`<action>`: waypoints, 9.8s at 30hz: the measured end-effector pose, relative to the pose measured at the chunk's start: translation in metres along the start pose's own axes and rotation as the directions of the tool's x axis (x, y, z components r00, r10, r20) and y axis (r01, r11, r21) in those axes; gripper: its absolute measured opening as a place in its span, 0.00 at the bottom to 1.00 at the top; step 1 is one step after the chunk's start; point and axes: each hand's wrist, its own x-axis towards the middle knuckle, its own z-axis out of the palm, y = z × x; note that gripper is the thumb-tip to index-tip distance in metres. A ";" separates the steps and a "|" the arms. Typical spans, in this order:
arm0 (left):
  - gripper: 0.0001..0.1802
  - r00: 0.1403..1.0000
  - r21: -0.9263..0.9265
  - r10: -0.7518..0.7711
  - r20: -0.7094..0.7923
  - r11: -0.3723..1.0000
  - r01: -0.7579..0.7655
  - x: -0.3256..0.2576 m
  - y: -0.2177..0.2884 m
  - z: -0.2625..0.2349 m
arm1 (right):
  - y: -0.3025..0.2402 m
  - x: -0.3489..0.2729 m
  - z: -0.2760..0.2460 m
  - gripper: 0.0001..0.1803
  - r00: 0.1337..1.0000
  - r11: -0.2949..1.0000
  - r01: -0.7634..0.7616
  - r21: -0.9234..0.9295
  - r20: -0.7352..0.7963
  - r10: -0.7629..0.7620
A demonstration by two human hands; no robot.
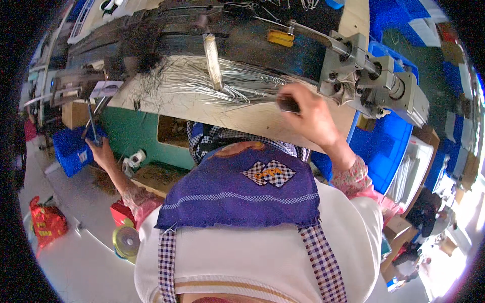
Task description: Assembling small metallic components into a mechanical fixture using tweezers in a workshop setting.
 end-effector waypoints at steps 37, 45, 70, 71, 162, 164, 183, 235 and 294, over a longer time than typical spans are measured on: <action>0.10 0.546 0.002 0.781 0.302 -0.574 0.819 -0.057 0.296 -0.087 | -0.046 0.107 -0.056 0.06 0.991 0.860 0.133 -0.492 0.042 -0.129; 0.15 0.117 -0.960 0.955 0.273 0.263 0.096 -0.099 0.390 -0.059 | -0.014 0.193 -0.072 0.07 0.981 0.624 0.137 -0.769 0.020 -0.191; 0.24 0.213 0.545 0.918 0.336 -0.374 0.750 -0.063 0.340 -0.019 | -0.024 0.168 -0.015 0.06 0.894 0.887 0.423 -0.186 -0.071 -0.442; 0.26 0.176 0.421 0.933 0.314 -0.303 0.855 -0.050 0.347 -0.045 | -0.020 0.169 -0.014 0.06 0.872 0.860 0.450 -0.239 -0.092 -0.482; 0.46 0.264 0.090 0.850 0.455 -0.339 0.936 -0.111 0.424 -0.034 | -0.034 0.170 -0.085 0.23 0.977 0.896 0.202 -0.395 0.145 -0.156; 0.47 0.272 0.096 0.845 0.461 -0.352 0.931 -0.106 0.421 -0.037 | -0.041 0.161 -0.093 0.21 0.977 0.814 -0.068 -0.577 -0.205 -0.063; 0.38 0.438 -0.158 0.804 0.402 -0.409 0.898 -0.114 0.409 -0.037 | -0.046 0.158 -0.045 0.06 0.941 0.896 0.293 -0.333 -0.066 -0.332; 0.37 0.431 -0.122 0.786 0.444 -0.423 0.898 -0.103 0.395 -0.040 | -0.074 0.146 -0.054 0.08 0.935 0.961 0.209 -0.182 -0.251 -0.251; 0.13 0.427 -0.989 0.895 0.125 0.146 -0.019 -0.122 0.299 -0.075 | -0.080 0.066 -0.056 0.03 0.946 0.986 0.120 0.120 -0.316 -0.077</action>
